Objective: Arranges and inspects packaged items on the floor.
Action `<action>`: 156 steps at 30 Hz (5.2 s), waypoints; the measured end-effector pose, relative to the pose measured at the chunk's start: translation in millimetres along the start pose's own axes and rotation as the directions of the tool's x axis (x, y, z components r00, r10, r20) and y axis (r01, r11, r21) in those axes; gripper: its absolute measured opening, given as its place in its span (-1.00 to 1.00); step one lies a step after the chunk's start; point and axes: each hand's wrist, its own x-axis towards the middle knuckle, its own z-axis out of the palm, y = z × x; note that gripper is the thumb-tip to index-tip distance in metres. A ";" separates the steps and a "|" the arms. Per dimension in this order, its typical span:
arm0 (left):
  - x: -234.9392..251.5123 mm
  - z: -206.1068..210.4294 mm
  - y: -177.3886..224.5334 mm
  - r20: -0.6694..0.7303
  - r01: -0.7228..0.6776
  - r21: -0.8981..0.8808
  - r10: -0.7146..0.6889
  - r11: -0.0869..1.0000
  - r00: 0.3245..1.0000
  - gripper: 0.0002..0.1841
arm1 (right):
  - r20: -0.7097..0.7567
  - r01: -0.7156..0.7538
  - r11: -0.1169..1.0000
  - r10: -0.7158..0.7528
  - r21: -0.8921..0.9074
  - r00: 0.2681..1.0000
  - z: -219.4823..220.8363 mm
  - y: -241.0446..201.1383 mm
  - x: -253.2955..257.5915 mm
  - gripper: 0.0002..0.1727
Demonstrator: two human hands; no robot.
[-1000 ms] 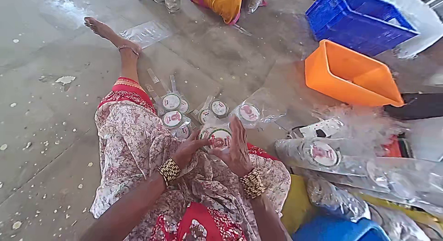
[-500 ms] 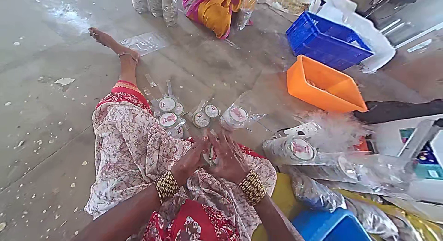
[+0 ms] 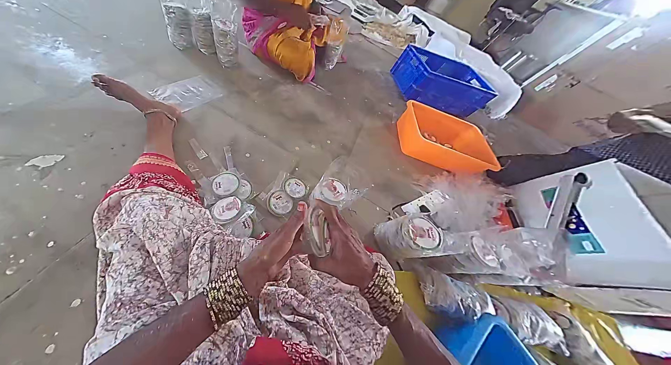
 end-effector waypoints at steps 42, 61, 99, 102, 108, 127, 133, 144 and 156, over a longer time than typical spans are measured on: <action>162.6 11.8 52.7 -0.023 -0.070 0.737 0.128 0.673 0.991 -0.38 | 0.286 -0.564 0.722 0.486 0.401 0.826 -100.3 35.4 97.9 -0.34; 162.4 16.1 46.2 0.102 -0.115 0.659 0.063 0.743 0.993 -0.18 | 0.546 -0.292 0.916 0.400 -0.276 0.737 -96.8 84.0 142.4 -0.74; 22.4 -205.7 -60.1 -0.553 0.479 0.802 0.141 0.356 0.821 0.01 | 0.131 -0.397 0.861 0.455 -0.319 0.881 117.5 106.4 172.9 0.07; 26.7 -201.9 -55.2 -0.590 0.541 0.778 0.074 0.321 0.804 0.09 | 0.134 -0.512 0.753 0.606 -0.413 0.784 136.0 119.7 189.6 0.32; 41.8 -197.4 -53.0 -0.496 0.451 0.841 0.092 0.298 0.864 0.03 | 0.248 -0.347 0.840 0.473 -0.418 0.846 160.9 79.8 155.1 0.14; 31.3 -168.4 -62.4 -0.726 0.274 0.537 0.272 0.798 0.631 -0.42 | -0.009 -0.444 0.853 0.463 0.274 0.886 129.4 78.8 74.3 -0.51; 11.7 -128.1 -70.4 -0.727 -0.137 0.273 0.297 0.952 0.619 -0.33 | 0.048 -0.248 0.319 0.524 0.915 0.850 132.1 84.4 47.8 -0.74; 47.2 -105.5 -101.2 -0.519 0.044 0.568 0.316 0.822 0.794 -0.41 | 0.232 -0.351 0.219 0.432 0.910 0.872 153.7 77.0 49.1 -0.38; 141.6 -180.1 -53.8 -0.372 0.377 0.923 0.067 -0.078 0.926 -0.05 | 0.148 -0.399 0.166 0.750 0.902 0.645 158.4 103.1 76.5 -0.30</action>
